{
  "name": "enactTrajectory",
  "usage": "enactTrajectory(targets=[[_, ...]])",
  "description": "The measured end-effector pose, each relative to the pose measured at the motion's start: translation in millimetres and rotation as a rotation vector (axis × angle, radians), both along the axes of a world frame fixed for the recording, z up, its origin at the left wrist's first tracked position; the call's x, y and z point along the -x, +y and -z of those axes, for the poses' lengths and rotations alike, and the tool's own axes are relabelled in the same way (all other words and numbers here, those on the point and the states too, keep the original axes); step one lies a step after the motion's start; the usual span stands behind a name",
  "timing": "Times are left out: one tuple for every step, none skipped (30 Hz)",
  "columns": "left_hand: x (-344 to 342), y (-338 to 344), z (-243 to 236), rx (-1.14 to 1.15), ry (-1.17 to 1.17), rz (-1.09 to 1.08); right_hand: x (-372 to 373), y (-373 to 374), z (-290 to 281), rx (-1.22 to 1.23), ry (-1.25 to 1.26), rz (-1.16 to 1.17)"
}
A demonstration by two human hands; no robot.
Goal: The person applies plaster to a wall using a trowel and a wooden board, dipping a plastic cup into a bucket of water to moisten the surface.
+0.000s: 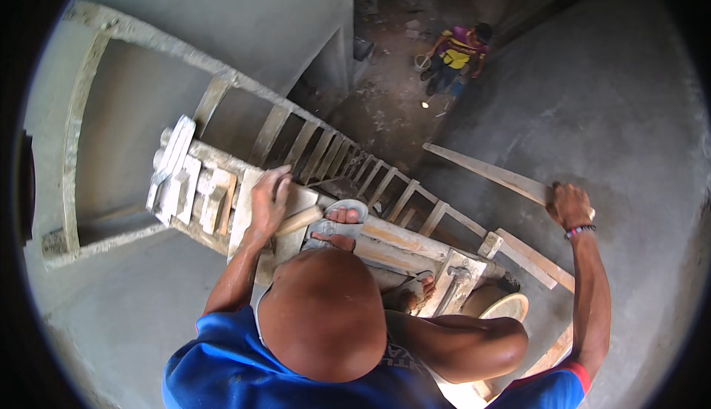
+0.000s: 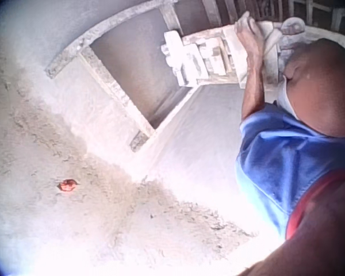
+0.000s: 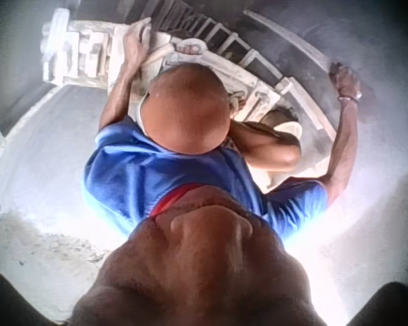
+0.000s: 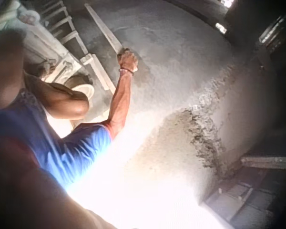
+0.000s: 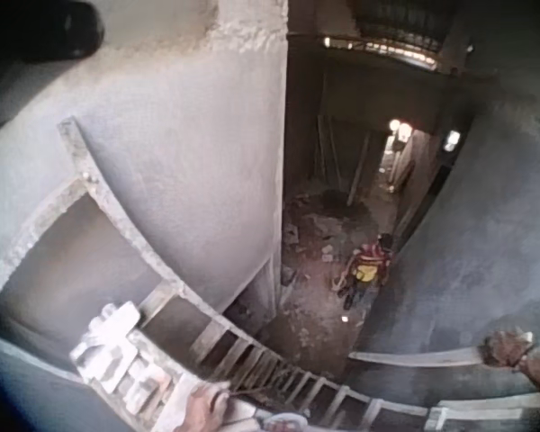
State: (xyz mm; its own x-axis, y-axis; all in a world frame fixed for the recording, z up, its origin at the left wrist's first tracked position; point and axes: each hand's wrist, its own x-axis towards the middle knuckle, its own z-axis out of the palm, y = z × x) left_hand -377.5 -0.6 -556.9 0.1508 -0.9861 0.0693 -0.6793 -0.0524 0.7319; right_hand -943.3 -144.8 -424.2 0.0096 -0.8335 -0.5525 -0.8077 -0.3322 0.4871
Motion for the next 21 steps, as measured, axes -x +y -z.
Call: enactTrajectory(targets=[[-0.5,4.2,-5.8,-0.059,0.038,-0.027,-8.1,-3.8,3.0,-0.032,-0.01,0.021],[0.3,8.1,-10.7,-0.12,0.073,-0.054,-11.2,-6.7,5.7,-0.065,-0.022,0.04],[-2.7,10.2,-13.4,-0.119,0.066,-0.022,-16.1,-6.8,-4.1,-0.049,0.004,0.069],[-5.0,14.3,-15.8,-0.125,0.036,0.001,-16.9,-9.8,-1.5,-0.074,0.011,0.083],[-6.4,19.3,-14.9,-0.11,0.011,0.029,-16.9,-12.5,1.1,-0.098,0.018,0.096],[-7.3,22.9,-17.8,-0.104,0.01,0.043,-19.0,-16.4,6.4,-0.093,0.016,0.109],[-7.1,25.7,-21.1,-0.151,0.004,0.019,-20.4,-20.4,12.7,-0.087,0.008,0.114],[-5.9,26.5,-22.5,-0.197,0.0,-0.005,-20.5,-23.0,18.7,-0.08,0.001,0.119],[-5.9,28.3,-22.2,-0.198,0.002,-0.013,-21.8,-24.2,27.3,-0.081,0.0,0.124],[-4.2,28.6,-21.3,-0.198,0.0,-0.009,-22.5,-24.9,36.1,-0.07,-0.021,0.135],[-1.1,28.4,-20.2,-0.192,0.023,-0.023,-22.5,-25.7,43.9,-0.058,-0.041,0.145],[0.7,28.4,-19.6,-0.188,0.045,-0.039,-23.3,-26.2,52.1,-0.059,-0.043,0.149],[2.7,27.9,-19.5,-0.189,0.043,-0.036,-23.8,-26.8,59.6,-0.053,-0.071,0.184],[5.0,27.2,-19.4,-0.187,0.052,-0.03,-23.7,-27.4,66.4,-0.047,-0.1,0.22],[6.1,27.1,-19.2,-0.186,0.059,-0.025,-22.6,-27.2,73.9,-0.05,-0.103,0.223],[6.4,27.0,-19.4,-0.189,0.055,-0.022,-21.1,-26.9,81.0,-0.036,-0.136,0.233],[6.6,26.8,-20.1,-0.207,0.068,-0.036,-20.0,-27.1,88.4,-0.022,-0.169,0.242],[6.9,26.0,-20.9,-0.224,0.083,-0.048,-18.9,-28.5,96.0,-0.024,-0.172,0.247],[7.0,25.3,-22.2,-0.226,0.079,-0.044,-18.2,-30.9,104.0,-0.035,-0.178,0.281],[6.9,24.8,-23.8,-0.221,0.079,-0.051,-17.5,-33.1,111.7,-0.047,-0.185,0.315],[7.3,25.0,-23.8,-0.216,0.079,-0.058,-15.9,-34.6,119.7,-0.05,-0.186,0.319]])
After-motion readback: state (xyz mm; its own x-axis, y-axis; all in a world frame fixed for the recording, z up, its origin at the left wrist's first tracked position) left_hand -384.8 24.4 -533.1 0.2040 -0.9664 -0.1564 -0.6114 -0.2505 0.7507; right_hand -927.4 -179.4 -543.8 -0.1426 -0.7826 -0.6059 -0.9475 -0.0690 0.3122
